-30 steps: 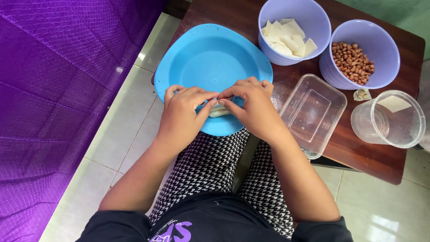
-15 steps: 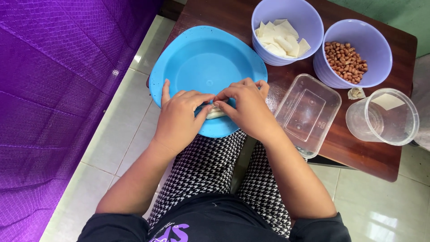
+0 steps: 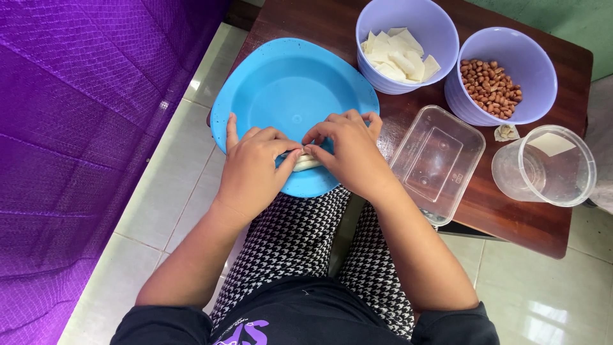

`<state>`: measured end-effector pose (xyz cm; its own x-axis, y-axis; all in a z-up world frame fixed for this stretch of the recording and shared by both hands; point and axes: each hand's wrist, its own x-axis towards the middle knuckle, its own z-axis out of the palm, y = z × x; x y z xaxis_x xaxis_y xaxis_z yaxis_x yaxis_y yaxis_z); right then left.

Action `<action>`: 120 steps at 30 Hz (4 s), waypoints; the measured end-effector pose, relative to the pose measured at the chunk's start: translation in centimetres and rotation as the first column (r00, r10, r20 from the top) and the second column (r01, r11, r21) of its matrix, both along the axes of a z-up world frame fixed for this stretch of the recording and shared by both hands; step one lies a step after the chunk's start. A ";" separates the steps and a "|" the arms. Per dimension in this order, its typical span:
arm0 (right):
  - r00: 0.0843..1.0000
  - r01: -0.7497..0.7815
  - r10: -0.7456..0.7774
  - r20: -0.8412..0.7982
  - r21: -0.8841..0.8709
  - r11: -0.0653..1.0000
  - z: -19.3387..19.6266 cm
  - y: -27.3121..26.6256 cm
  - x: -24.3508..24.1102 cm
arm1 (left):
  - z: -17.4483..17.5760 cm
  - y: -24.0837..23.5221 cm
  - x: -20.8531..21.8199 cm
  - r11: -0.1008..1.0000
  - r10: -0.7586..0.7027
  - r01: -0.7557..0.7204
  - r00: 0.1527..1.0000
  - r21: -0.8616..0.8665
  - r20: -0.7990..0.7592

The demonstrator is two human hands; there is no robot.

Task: The person places a thin sheet on a clear plastic container, adds peanuts, and rolls it into a cylinder. They repeat this process, placing the finished rolls into a blue bowl.

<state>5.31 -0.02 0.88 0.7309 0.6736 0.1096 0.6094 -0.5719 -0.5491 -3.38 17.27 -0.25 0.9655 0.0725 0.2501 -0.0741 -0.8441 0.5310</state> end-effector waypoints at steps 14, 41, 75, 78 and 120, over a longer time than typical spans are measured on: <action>1.000 -0.013 0.014 0.022 -0.018 1.000 0.0 0.1 0.1 | 0.0 0.0 0.3 1.000 -0.018 0.018 0.998 0.001 -0.053; 1.000 0.010 -0.010 0.019 0.007 1.000 -0.2 -0.2 -0.3 | -0.3 0.0 0.5 0.997 -0.012 0.019 0.995 0.070 -0.099; 0.858 0.173 -0.214 0.467 0.128 0.976 4.4 -12.8 4.4 | 9.9 -5.1 9.5 0.846 -0.500 0.497 0.865 0.191 -0.040; 0.813 0.255 -0.225 0.536 0.020 0.967 4.8 -11.9 8.3 | 7.3 -6.5 15.3 0.860 -0.387 0.373 0.922 0.348 -0.030; 0.864 0.468 -0.163 -0.476 0.642 0.607 1.0 -18.6 -2.5 | 2.9 -14.5 6.2 0.577 -0.543 0.266 0.831 -0.772 -0.120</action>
